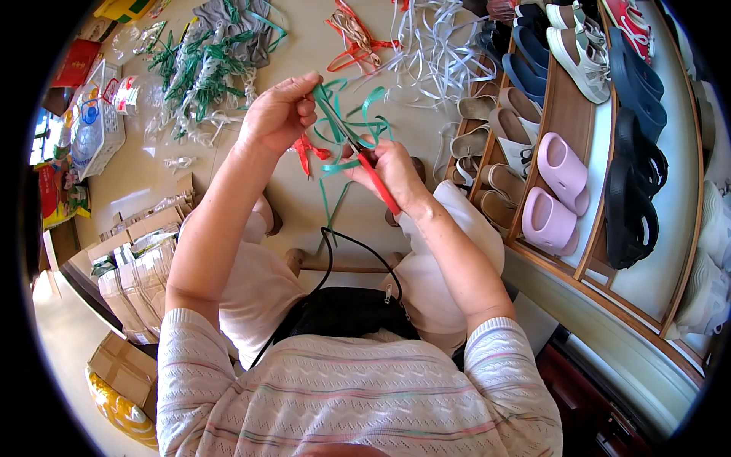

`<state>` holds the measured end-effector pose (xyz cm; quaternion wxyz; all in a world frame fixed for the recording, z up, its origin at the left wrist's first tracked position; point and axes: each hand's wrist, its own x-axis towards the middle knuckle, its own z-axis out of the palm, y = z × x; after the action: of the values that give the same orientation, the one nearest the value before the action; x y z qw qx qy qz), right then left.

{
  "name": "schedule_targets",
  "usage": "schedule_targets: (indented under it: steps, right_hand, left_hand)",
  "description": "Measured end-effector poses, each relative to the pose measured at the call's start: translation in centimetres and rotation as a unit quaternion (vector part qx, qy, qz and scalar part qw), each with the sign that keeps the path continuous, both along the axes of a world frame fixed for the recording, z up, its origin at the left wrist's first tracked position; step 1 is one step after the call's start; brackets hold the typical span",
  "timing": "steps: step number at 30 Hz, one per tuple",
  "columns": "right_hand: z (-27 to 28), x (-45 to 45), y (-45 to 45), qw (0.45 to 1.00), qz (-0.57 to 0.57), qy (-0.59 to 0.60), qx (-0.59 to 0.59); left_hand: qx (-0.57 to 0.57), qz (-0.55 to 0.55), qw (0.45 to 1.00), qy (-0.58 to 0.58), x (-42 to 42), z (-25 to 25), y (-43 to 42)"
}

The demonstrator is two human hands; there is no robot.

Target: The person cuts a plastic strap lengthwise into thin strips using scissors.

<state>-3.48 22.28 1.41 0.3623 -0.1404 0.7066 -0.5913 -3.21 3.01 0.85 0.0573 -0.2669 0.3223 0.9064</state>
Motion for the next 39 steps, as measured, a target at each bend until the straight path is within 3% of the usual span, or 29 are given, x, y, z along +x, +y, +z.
schedule_targets:
  steps: [3, 7, 9, 11, 13, 15, 16, 24, 27, 33, 39]
  right_hand:
    - [1.2, -0.2, 0.0, 0.998, 0.002, -0.004, 0.056]
    - [0.9, -0.4, 0.5, 0.999, 0.011, -0.024, 0.032]
    - [1.5, -0.4, 0.7, 0.999, 0.01, -0.048, 0.018]
    - [2.8, -0.8, 1.0, 0.995, 0.024, -0.094, 0.034]
    - [3.0, -1.0, 1.4, 0.991, 0.039, -0.128, 0.016]
    - [2.6, -1.1, 1.6, 0.987, 0.057, -0.148, -0.031]
    - [2.7, -1.2, 1.8, 0.985, 0.059, -0.157, -0.042]
    - [2.9, -2.4, 3.8, 0.975, 0.081, -0.19, -0.078]
    - [2.8, -2.4, 3.9, 0.969, 0.076, -0.219, -0.087]
    - [3.1, -2.1, 3.4, 0.968, 0.043, -0.238, -0.061]
    - [4.1, -3.0, 4.0, 0.973, 0.111, -0.203, 0.013]
  left_hand:
    - [0.018, 0.0, 1.0, 0.01, 0.7, 0.2, 1.5]
    - [-0.03, -0.034, 0.999, 0.009, 0.8, 0.4, 1.3]
    - [-0.223, -0.084, 0.971, 0.003, 0.5, 1.3, 0.0]
    - [-0.43, -0.085, 0.899, 0.004, -0.2, 1.2, -1.9]
    - [-0.385, -0.064, 0.913, 0.121, -0.5, 1.1, -2.5]
    - [-0.319, -0.179, 0.919, 0.149, -0.3, 1.4, -2.1]
    - [-0.242, -0.232, 0.937, 0.097, 0.0, 2.0, -1.9]
    - [-0.032, -0.305, 0.942, 0.133, 0.4, 1.7, -3.4]
    - [-0.177, -0.286, 0.937, 0.099, 0.2, 2.3, -3.4]
    - [-0.294, -0.277, 0.914, 0.049, 0.1, 3.0, -3.3]
    - [-0.144, -0.193, 0.969, 0.052, 0.1, 3.2, -4.8]
